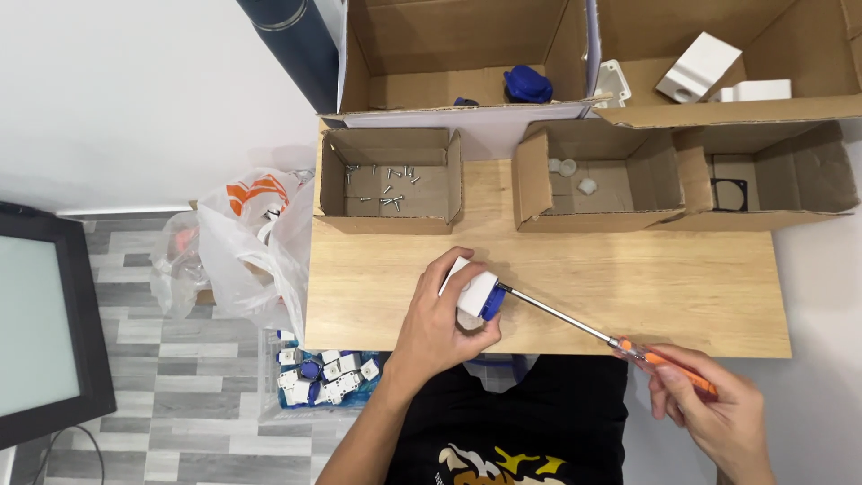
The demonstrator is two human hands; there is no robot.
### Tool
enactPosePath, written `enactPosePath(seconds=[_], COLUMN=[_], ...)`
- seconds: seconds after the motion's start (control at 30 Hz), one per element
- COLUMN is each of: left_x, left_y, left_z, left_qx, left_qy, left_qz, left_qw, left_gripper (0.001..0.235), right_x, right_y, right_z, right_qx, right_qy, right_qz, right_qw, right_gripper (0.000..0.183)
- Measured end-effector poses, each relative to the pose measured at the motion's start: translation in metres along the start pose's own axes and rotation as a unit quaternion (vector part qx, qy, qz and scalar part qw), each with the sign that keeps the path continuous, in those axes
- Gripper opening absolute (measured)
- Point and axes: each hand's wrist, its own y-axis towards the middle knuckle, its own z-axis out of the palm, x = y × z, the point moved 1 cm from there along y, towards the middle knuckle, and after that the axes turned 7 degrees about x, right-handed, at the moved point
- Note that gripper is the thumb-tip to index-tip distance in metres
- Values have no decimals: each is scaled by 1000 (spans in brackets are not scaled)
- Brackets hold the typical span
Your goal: Assembling a blue electrical socket into a white plastic housing using a screwdriver.
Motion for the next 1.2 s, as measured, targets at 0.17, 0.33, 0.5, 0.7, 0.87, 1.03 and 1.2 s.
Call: enactPosePath(seconds=[0.17, 0.33, 0.5, 0.7, 0.87, 1.03, 1.2], left_x=[-1, 2, 2, 1, 3, 4, 3], left_y=[0, -1, -2, -2, -1, -1, 0], left_z=[-1, 0, 1, -2, 1, 1, 1], left_qx=[7, 1, 8, 17, 13, 15, 11], left_qy=[3, 9, 15, -2, 4, 10, 12], left_qz=[-8, -5, -12, -22, -25, -29, -25], left_qw=[1000, 1000, 1000, 1000, 1000, 999, 1000], left_gripper=[63, 64, 64, 63, 64, 65, 64], right_x=[22, -11, -28, -11, 9, 13, 1], right_y=[0, -2, -4, -8, -9, -13, -9], right_z=[7, 1, 6, 10, 18, 21, 15], right_qx=[0, -43, -27, -1, -14, -61, -29], right_qy=[-50, -94, 24, 76, 11, -71, -61], right_qz=[-189, -228, -192, 35, -112, -194, -203], right_qw=[981, 968, 981, 997, 994, 977, 977], right_gripper=[29, 43, 36, 31, 25, 35, 27])
